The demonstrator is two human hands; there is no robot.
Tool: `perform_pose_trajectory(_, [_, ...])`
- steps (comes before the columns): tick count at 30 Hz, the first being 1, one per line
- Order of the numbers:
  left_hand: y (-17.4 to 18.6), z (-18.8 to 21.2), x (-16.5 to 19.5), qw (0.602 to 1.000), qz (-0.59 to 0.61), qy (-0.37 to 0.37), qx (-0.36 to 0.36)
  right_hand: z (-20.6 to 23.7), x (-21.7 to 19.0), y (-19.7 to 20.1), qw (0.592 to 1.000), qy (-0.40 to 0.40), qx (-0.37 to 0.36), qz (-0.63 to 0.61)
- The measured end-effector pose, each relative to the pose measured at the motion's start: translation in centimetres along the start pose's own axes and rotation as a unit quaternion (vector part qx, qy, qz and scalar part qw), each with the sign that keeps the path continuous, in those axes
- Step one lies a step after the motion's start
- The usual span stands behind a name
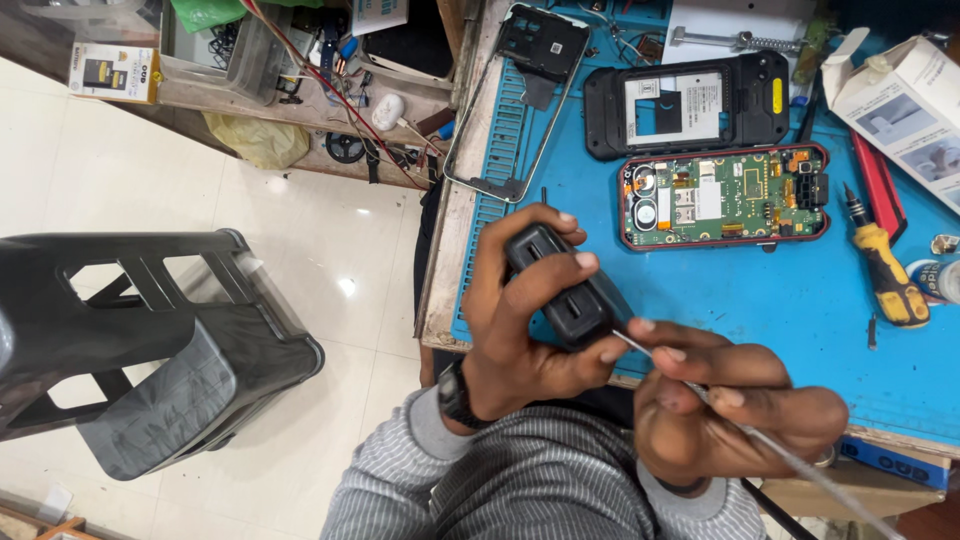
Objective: The person pries open the casing of a black power bank using a metal spudger, working the tool along the seam while rotating the device. They separate the housing to expose the internal battery pack and continue working around the edges of the opened case.
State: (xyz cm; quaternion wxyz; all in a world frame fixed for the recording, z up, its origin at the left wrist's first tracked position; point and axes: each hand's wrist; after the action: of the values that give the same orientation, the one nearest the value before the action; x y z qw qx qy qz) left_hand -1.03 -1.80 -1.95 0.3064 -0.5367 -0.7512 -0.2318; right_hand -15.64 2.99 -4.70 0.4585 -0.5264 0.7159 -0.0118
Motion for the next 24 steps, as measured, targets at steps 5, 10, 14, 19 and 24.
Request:
perform_pose_trajectory(5, [1.0, -1.1, 0.5, 0.991, 0.091, 0.098, -0.026, -0.8, -0.7, 2.5, 0.978, -0.200, -0.014, -0.060])
perform_pose_trajectory(10, [2.2, -1.4, 1.1, 0.980, 0.108, 0.154, -0.062, -2.6, -2.2, 2.2, 0.956, -0.283, -0.050, -0.054])
perform_pose_trajectory(14, [2.3, -1.2, 0.5, 0.983, 0.108, 0.138, -0.051, -3.7, -3.3, 1.3, 0.955, -0.278, -0.099, -0.023])
perform_pose_trajectory(19, [2.4, -1.2, 0.1, 0.980, 0.118, 0.151, -0.051, -3.8, -3.4, 2.4, 0.960, -0.261, -0.093, -0.034])
perform_pose_trajectory(24, [2.3, -1.5, 0.8, 0.979, 0.112, 0.157, -0.067, -3.6, -2.4, 3.8, 0.964, -0.248, -0.092, -0.034])
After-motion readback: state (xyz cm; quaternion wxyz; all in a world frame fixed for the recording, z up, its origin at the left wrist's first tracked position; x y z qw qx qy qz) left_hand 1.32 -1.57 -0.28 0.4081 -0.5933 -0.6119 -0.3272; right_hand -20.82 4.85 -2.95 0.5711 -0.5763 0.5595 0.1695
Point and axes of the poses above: each hand's wrist, its own z-axis away from the middle knuckle, its own y-axis out of the back of the hand, x = y × z, and after that the axes turned 15 degrees about x, right-handed
